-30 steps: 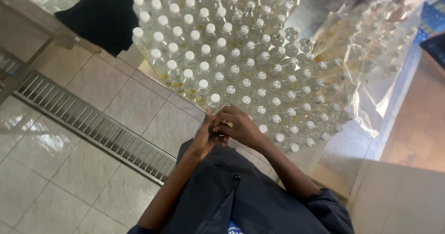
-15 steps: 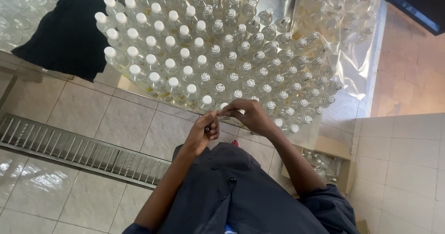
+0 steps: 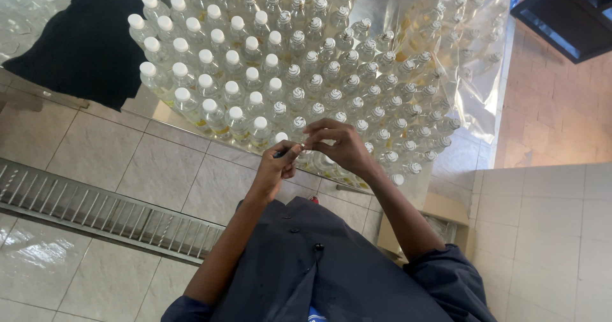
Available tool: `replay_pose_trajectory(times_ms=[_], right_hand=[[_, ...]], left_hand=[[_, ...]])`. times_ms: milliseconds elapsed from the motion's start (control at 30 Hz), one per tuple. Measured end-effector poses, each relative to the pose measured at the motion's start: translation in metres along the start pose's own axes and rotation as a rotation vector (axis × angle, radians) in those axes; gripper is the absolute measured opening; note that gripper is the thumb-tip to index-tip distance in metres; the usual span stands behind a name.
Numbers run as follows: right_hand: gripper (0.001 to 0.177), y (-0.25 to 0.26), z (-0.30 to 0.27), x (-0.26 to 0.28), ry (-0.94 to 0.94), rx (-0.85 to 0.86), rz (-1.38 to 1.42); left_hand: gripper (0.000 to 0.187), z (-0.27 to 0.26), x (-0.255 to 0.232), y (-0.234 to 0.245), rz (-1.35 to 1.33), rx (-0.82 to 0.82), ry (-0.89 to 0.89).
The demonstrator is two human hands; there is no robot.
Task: The person applies a yellow label to a clear plastic bottle and then uses a handheld tool to mark the caps of numerous bottles arranged on a table. The person handles the bottles and the tool by hand.
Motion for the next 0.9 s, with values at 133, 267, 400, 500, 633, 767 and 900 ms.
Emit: replay_pose_trajectory(times_ms=[133,267,400,500,633,767,900], right_hand=[[0.005,0.010,0.002,-0.007,0.089,0.075,-0.130],[0.006,0.017,0.008,-0.018,0.140,0.143,-0.222],[0.007,0.012,0.014,-0.043,0.068,0.267,-0.307],[0.008,0.005,0.013,-0.061,0.048,0.331,-0.300],[0.010,-0.001,0.011,-0.074,0.057,0.408,-0.279],[0.012,-0.003,0.007,-0.064,0.089,0.443,-0.323],[0.011,-0.011,0.003,-0.061,0.185,0.423,-0.415]], left_hand=[[0.016,-0.004,-0.021,-0.007,0.248,-0.146,-0.129],[0.015,-0.001,-0.012,-0.006,0.438,-0.260,-0.180],[0.014,0.000,-0.006,-0.008,0.742,-0.346,-0.283],[0.013,-0.002,-0.008,-0.013,0.870,-0.381,-0.323],[0.014,-0.005,-0.007,-0.019,0.899,-0.400,-0.327],[0.017,-0.009,-0.001,-0.016,0.809,-0.401,-0.265],[0.027,-0.011,0.011,-0.012,0.745,-0.363,-0.223]])
Point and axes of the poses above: each hand's wrist, its own z-axis towards the middle knuckle, its own y-axis out of the back of the hand, x = y × z, the point moved 6 cm from there along z, towards the middle knuckle, and after that the axes turned 7 degrees about x, right-handed, at the moved point
